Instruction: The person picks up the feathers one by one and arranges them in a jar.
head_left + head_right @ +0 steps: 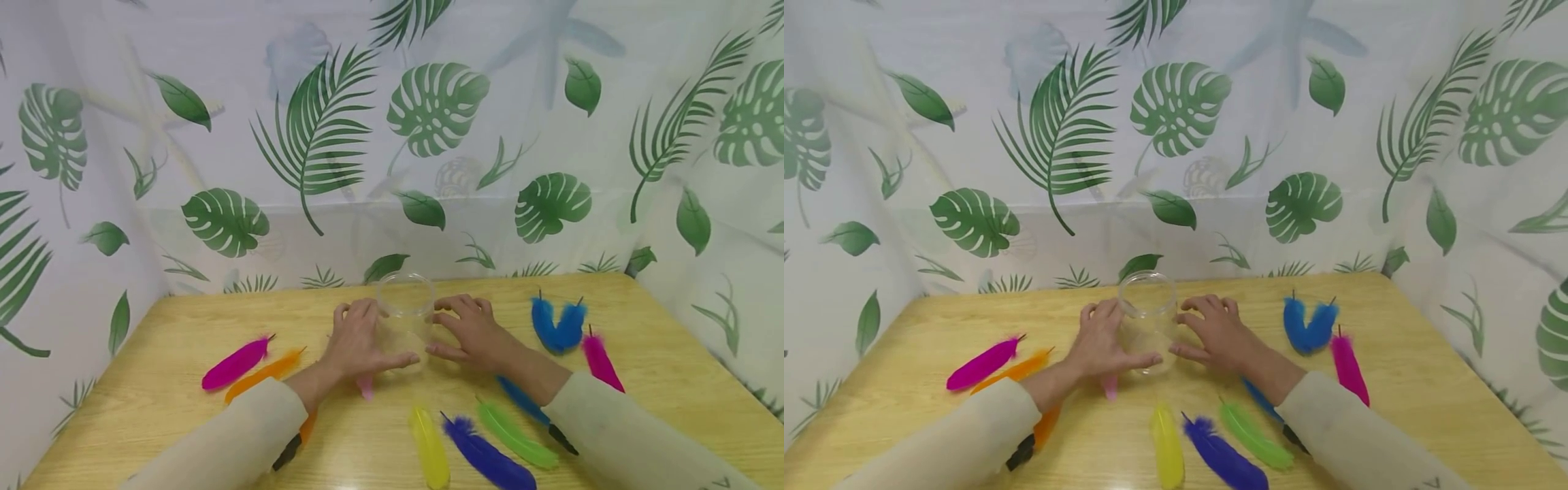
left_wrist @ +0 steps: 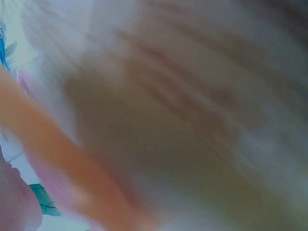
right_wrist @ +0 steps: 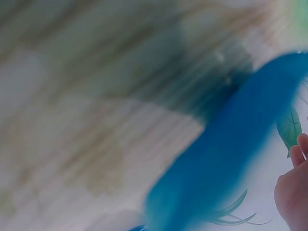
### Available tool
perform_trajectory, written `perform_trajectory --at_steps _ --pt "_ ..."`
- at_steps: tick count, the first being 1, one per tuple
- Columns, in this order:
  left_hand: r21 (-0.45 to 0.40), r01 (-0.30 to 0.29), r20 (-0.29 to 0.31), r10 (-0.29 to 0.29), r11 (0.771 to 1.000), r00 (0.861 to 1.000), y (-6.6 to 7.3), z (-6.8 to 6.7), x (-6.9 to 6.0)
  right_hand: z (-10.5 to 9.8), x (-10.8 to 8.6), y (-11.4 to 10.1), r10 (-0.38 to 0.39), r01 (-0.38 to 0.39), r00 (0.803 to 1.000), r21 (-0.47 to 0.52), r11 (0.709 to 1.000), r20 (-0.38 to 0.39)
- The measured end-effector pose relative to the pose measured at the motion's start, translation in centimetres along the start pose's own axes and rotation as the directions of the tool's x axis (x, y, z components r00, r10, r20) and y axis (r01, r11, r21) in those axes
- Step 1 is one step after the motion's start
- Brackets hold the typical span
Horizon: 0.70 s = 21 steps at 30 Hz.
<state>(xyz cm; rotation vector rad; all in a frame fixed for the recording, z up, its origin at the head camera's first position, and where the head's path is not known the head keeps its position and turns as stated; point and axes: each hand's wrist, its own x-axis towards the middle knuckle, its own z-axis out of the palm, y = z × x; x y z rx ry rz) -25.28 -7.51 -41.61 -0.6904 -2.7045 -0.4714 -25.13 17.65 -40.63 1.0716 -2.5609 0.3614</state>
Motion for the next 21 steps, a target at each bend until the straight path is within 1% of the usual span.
perform_trajectory --at_steps 4,8,12,15,21 --pt "0.039 -0.023 -0.028 0.024 0.999 0.999 -0.14 0.11 -0.01 0.17 0.13 0.07 -0.013 0.013 1.000 -0.007 1.000 -0.021" --pt "0.054 -0.043 -0.057 0.046 0.998 0.997 -0.20 0.14 0.10 0.43 0.11 0.33 -0.038 0.038 0.998 -0.005 0.999 -0.056" --pt "0.061 -0.063 -0.086 0.068 0.996 0.994 -0.23 0.32 0.26 0.64 -0.17 0.60 -0.046 0.047 0.996 0.002 0.999 -0.073" --pt "0.064 -0.072 -0.096 0.078 0.995 0.992 -0.29 0.49 0.28 0.67 -0.29 0.59 -0.039 0.039 0.997 0.006 0.999 -0.064" --pt "0.074 -0.089 -0.133 0.099 0.993 0.986 -0.54 0.70 0.32 0.44 -0.01 0.44 -0.006 0.006 1.000 -0.004 1.000 -0.020"
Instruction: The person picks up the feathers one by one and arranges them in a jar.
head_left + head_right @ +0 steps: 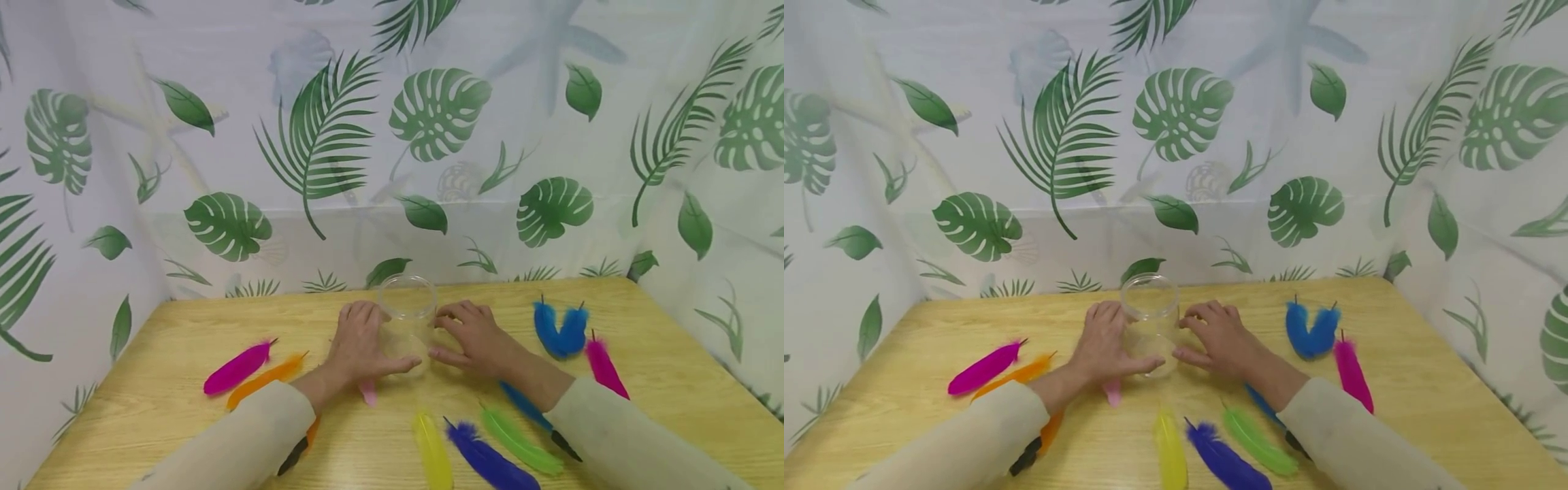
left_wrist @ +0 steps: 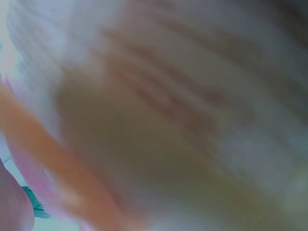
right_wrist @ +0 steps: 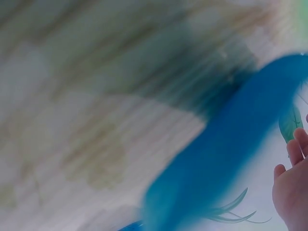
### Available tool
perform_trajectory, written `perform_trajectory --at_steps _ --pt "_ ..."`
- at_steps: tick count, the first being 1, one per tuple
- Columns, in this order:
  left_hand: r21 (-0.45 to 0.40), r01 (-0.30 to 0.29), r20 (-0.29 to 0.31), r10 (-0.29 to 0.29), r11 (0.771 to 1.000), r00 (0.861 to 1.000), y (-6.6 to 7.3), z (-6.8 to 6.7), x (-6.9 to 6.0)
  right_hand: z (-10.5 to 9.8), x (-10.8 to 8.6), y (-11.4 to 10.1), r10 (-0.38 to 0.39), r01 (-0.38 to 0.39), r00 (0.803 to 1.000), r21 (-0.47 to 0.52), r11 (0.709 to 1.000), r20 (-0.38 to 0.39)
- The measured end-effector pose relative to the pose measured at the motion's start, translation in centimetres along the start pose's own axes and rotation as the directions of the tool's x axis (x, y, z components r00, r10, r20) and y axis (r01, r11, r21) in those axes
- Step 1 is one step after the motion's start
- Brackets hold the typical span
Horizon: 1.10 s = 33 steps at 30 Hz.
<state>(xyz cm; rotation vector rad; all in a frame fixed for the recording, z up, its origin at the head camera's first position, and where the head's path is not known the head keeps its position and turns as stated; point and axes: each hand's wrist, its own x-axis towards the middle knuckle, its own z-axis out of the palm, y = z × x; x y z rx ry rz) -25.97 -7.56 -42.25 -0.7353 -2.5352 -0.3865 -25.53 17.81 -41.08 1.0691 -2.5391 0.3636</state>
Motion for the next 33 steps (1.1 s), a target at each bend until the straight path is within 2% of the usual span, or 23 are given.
perform_trajectory --at_steps 9,13,18,23,27,33 --pt "-0.012 -0.007 -0.011 0.007 1.000 1.000 0.0 0.4 -0.1 -0.3 -0.2 -0.3 0.038 -0.037 0.999 -0.022 0.999 0.024" --pt "-0.018 -0.018 -0.025 0.017 1.000 1.000 0.0 0.4 -0.1 -0.2 -0.3 -0.2 0.083 -0.081 0.996 -0.049 0.996 0.031" --pt "-0.026 -0.020 -0.028 0.020 0.999 0.999 0.0 0.4 0.0 -0.3 -0.5 0.4 0.174 -0.167 0.982 -0.094 0.982 0.068" --pt "-0.067 -0.011 -0.004 0.011 0.998 1.000 -0.2 0.2 -0.1 -0.5 -0.5 0.7 0.264 -0.245 0.957 -0.147 0.958 0.121" --pt "-0.093 -0.015 0.006 0.016 0.996 1.000 -0.2 0.2 0.1 -0.7 -0.7 1.0 0.283 -0.257 0.950 -0.184 0.949 0.129" --pt "-0.040 -0.010 0.008 0.010 0.999 1.000 -0.2 0.2 0.1 -0.9 -1.3 1.6 0.277 -0.247 0.952 -0.204 0.947 0.130"
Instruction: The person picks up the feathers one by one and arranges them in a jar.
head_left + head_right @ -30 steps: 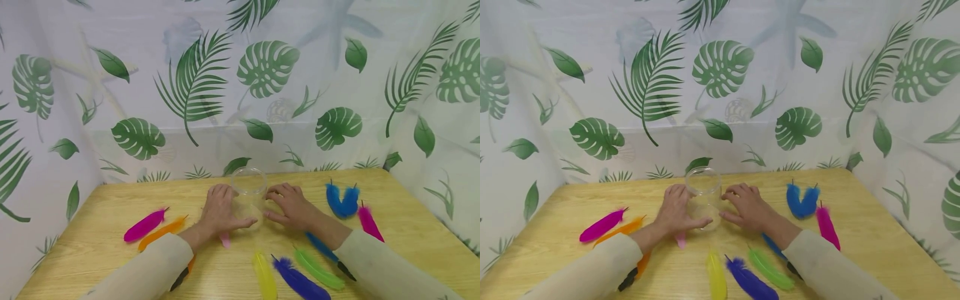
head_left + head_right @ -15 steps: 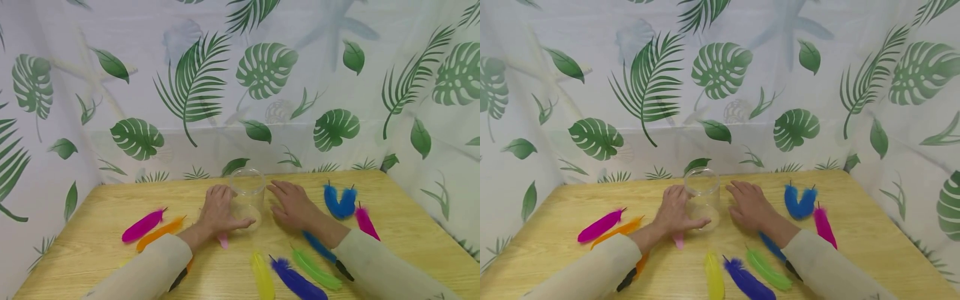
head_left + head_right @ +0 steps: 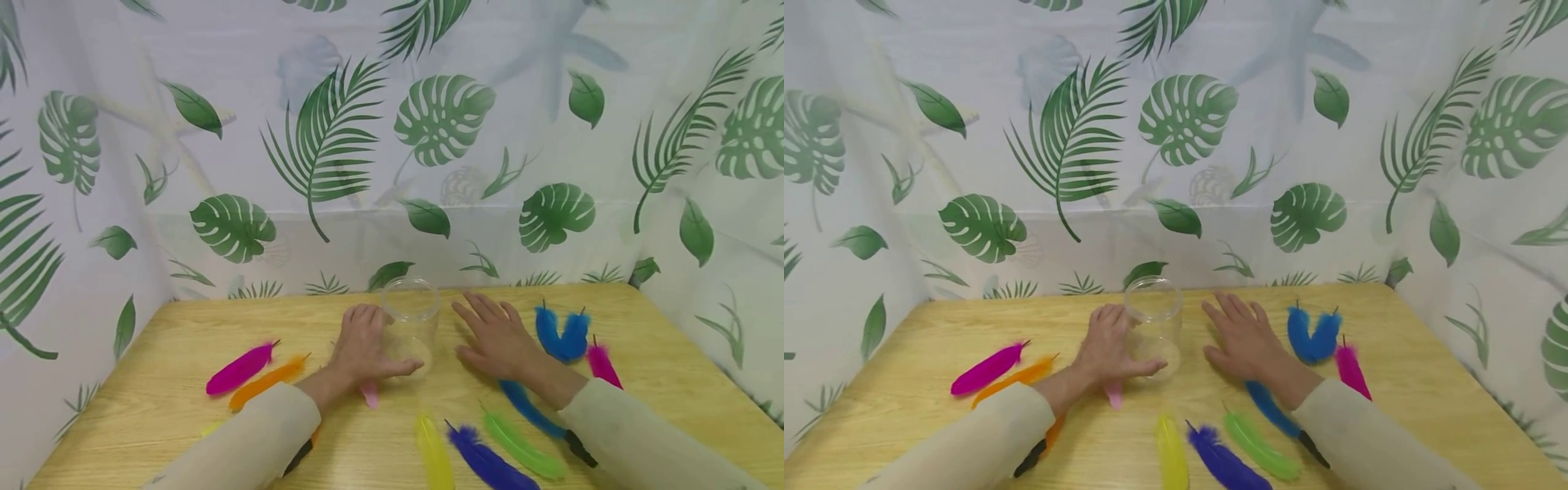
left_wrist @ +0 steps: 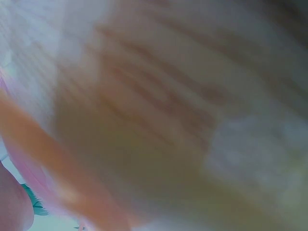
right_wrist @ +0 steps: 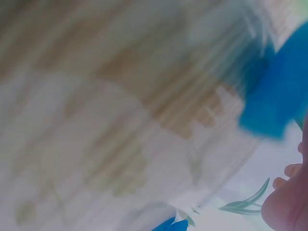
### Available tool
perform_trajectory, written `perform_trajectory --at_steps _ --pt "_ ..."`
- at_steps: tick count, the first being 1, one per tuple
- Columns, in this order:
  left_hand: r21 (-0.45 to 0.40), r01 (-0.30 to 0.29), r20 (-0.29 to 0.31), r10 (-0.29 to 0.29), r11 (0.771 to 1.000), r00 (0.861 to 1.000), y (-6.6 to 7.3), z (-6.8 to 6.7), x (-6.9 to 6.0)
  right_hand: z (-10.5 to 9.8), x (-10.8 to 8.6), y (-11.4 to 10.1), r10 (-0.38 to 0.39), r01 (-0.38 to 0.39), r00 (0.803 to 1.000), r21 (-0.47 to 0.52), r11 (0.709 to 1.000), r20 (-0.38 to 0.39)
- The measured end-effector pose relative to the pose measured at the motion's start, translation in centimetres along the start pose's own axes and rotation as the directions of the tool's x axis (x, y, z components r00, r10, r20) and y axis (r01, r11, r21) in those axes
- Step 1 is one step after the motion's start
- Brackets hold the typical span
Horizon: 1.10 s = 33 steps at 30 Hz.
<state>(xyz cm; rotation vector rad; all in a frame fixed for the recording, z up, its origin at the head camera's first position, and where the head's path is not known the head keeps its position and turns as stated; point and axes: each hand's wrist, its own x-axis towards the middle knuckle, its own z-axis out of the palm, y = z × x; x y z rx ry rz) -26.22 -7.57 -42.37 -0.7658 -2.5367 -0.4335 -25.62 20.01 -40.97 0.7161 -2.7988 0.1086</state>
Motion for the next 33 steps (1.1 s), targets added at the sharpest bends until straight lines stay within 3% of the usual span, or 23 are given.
perform_trajectory --at_steps 20,33 --pt "0.016 0.020 0.020 -0.021 1.000 1.000 0.1 0.0 -0.2 -0.4 -2.0 2.3 0.021 -0.021 0.999 -0.017 1.000 0.031" --pt "0.039 0.008 -0.001 -0.008 0.999 1.000 0.1 0.1 -0.2 -0.9 -3.3 4.4 0.049 -0.048 0.998 -0.026 0.999 0.050"
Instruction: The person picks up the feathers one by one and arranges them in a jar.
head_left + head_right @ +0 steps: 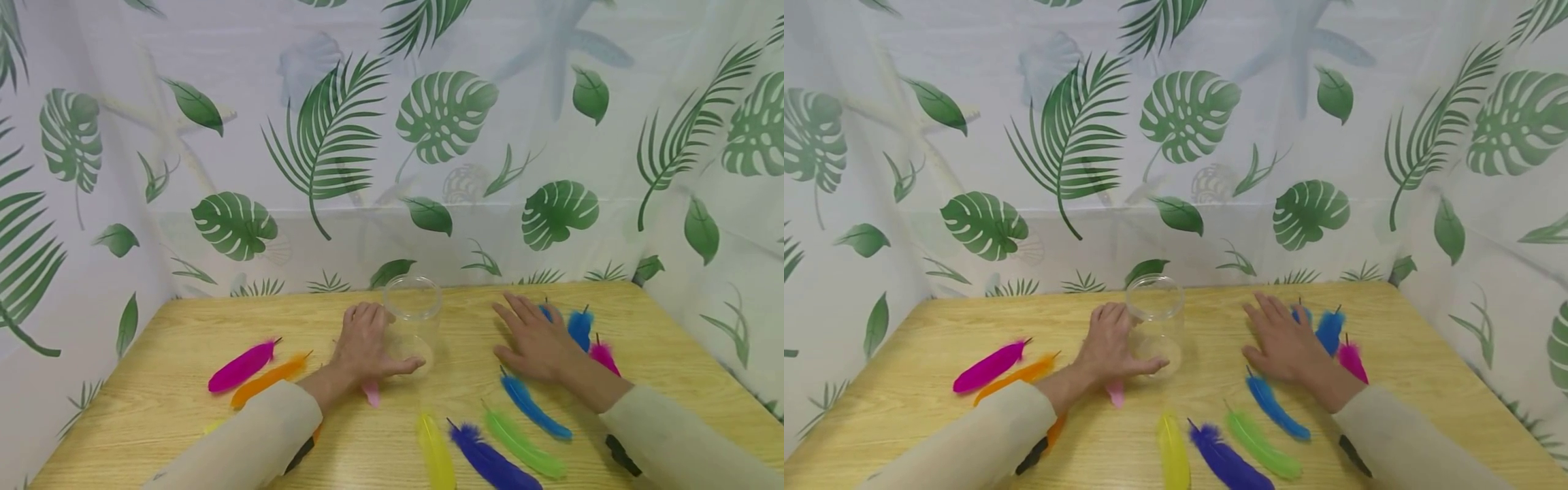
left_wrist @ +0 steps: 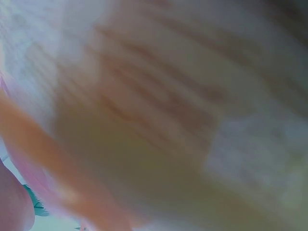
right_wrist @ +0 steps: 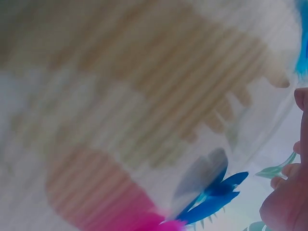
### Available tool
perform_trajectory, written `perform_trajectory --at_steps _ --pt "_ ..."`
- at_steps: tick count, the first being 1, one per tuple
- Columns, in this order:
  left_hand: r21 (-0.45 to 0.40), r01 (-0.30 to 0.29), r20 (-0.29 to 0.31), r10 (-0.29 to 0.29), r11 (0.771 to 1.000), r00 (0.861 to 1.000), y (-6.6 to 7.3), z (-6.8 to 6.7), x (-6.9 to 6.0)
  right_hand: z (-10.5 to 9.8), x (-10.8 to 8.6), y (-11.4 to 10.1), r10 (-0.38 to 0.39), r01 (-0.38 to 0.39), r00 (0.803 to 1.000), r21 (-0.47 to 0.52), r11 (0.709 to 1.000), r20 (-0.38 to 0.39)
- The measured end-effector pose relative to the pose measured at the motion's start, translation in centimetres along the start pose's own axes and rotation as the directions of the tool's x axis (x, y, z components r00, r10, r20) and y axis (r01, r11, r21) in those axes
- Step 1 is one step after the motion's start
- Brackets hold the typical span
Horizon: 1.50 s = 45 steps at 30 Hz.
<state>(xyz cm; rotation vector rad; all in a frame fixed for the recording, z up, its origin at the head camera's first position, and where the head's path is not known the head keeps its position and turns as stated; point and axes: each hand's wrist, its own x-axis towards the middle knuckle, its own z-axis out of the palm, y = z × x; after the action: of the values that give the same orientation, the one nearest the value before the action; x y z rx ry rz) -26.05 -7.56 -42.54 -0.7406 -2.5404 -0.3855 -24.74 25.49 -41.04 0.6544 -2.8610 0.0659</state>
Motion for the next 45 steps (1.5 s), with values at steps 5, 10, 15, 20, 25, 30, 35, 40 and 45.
perform_trajectory --at_steps 5,10,15,20,25,30,35,40,45 --pt "-0.012 0.011 0.011 -0.011 1.000 1.000 0.0 -0.1 0.0 -0.1 -0.5 0.7 0.004 -0.004 1.000 -0.006 1.000 -0.003" --pt "-0.022 0.016 0.021 -0.015 1.000 1.000 0.0 -0.1 0.0 -0.2 -1.2 1.3 0.030 -0.030 1.000 0.003 1.000 0.002" --pt "-0.037 0.022 0.033 -0.021 0.999 0.999 0.1 -0.2 0.0 -0.2 -1.8 2.4 0.056 -0.056 0.998 0.004 0.998 0.021" --pt "-0.023 0.027 0.028 -0.027 0.999 0.999 0.2 -0.2 0.0 -0.4 -2.3 3.3 0.070 -0.070 0.997 -0.008 0.998 0.017" --pt "-0.017 0.032 0.026 -0.032 0.999 0.999 0.2 -0.2 0.0 -0.3 -2.8 4.4 0.082 -0.083 0.997 -0.027 0.996 -0.014" --pt "-0.022 0.038 0.038 -0.037 0.999 0.999 0.3 -0.3 0.0 -0.4 -3.6 5.5 0.091 -0.091 0.996 -0.022 0.996 -0.004" --pt "-0.012 0.040 0.051 -0.039 0.999 0.998 0.3 -0.3 0.1 -0.5 -4.5 6.3 0.084 -0.084 0.996 -0.041 0.996 0.000" --pt "-0.001 0.041 0.051 -0.041 0.999 0.998 0.3 -0.3 0.1 -0.6 -5.0 7.0 0.079 -0.080 0.997 -0.064 0.995 -0.019" --pt "-0.009 0.043 0.044 -0.042 0.999 0.998 0.2 -0.2 0.0 -0.4 -5.3 7.6 0.076 -0.077 0.997 -0.081 0.994 -0.013"
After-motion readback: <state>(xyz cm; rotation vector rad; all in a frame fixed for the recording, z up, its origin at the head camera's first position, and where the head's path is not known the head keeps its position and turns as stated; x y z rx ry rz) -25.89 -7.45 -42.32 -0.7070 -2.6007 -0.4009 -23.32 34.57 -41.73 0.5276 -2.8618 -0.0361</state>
